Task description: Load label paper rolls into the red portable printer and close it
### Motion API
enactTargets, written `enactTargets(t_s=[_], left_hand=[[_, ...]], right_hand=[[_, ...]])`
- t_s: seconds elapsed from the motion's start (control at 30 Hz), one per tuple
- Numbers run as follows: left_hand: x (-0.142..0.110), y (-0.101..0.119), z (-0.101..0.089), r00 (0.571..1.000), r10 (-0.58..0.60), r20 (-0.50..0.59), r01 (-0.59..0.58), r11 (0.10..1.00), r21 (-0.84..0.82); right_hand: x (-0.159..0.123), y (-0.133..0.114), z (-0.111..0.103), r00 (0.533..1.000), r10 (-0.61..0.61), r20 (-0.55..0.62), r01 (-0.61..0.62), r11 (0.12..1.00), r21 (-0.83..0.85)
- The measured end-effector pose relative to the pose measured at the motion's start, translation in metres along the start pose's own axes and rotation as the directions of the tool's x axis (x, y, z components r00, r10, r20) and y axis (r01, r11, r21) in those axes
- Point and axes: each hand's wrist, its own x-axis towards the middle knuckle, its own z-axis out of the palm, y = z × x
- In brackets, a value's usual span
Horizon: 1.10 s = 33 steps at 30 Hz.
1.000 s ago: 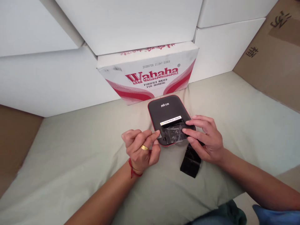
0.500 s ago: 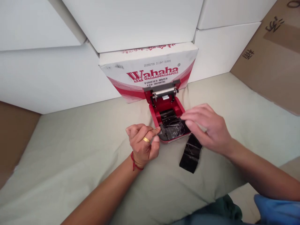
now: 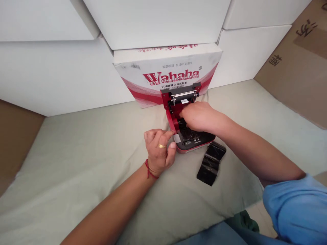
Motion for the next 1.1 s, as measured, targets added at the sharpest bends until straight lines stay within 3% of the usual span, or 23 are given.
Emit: enactTargets(t_s=[0.1,0.2,0.3,0.37,0.47,0.57,0.63,0.77,0.93,1.03,1.1], left_hand=[[-0.002,-0.002,0.003,0.997,0.017,-0.079,-0.018,1.0,-0.014],[-0.003,-0.003,0.005,0.994,0.031,-0.104,-0.033,0.999,-0.014],[-0.003,-0.003,0.007,0.993,0.038,-0.114,-0.041,0.999,-0.025],[-0.002,-0.002,0.006,0.992,0.048,-0.116,-0.053,0.998,-0.035],[-0.002,0.0,0.004,0.993,0.073,-0.088,-0.075,0.997,-0.014],[-0.002,0.0,0.002,0.996,0.088,-0.035,-0.087,0.996,0.033],[-0.003,0.0,0.001,0.996,0.085,-0.006,-0.085,0.995,0.048],[-0.004,-0.002,0.002,0.996,0.087,-0.003,-0.087,0.996,0.027],[-0.005,-0.003,0.004,0.994,0.097,-0.042,-0.096,0.995,0.026],[-0.007,-0.004,0.005,0.995,0.082,-0.057,-0.081,0.996,0.031],[-0.009,-0.003,0.005,0.994,0.091,-0.062,-0.09,0.996,0.025]], right_hand=[[-0.011,0.005,0.002,0.996,0.042,-0.073,-0.038,0.998,0.052],[-0.042,0.022,0.002,0.979,0.042,-0.202,-0.005,0.983,0.181],[-0.085,0.058,0.006,0.938,-0.013,-0.346,0.155,0.909,0.386],[-0.11,0.092,0.017,0.934,0.038,-0.355,0.146,0.868,0.475],[-0.131,0.141,0.046,0.957,0.167,-0.239,-0.021,0.857,0.514],[-0.133,0.167,0.08,0.984,0.177,-0.034,-0.13,0.829,0.545],[-0.131,0.165,0.096,0.981,0.195,0.005,-0.169,0.837,0.52],[-0.127,0.127,0.117,0.943,0.243,-0.226,-0.101,0.859,0.501],[-0.119,0.075,0.141,0.967,0.09,-0.24,0.038,0.876,0.481],[-0.13,0.071,0.134,0.976,0.03,-0.214,0.082,0.865,0.495],[-0.148,0.079,0.108,0.98,-0.059,-0.19,0.159,0.807,0.569]])
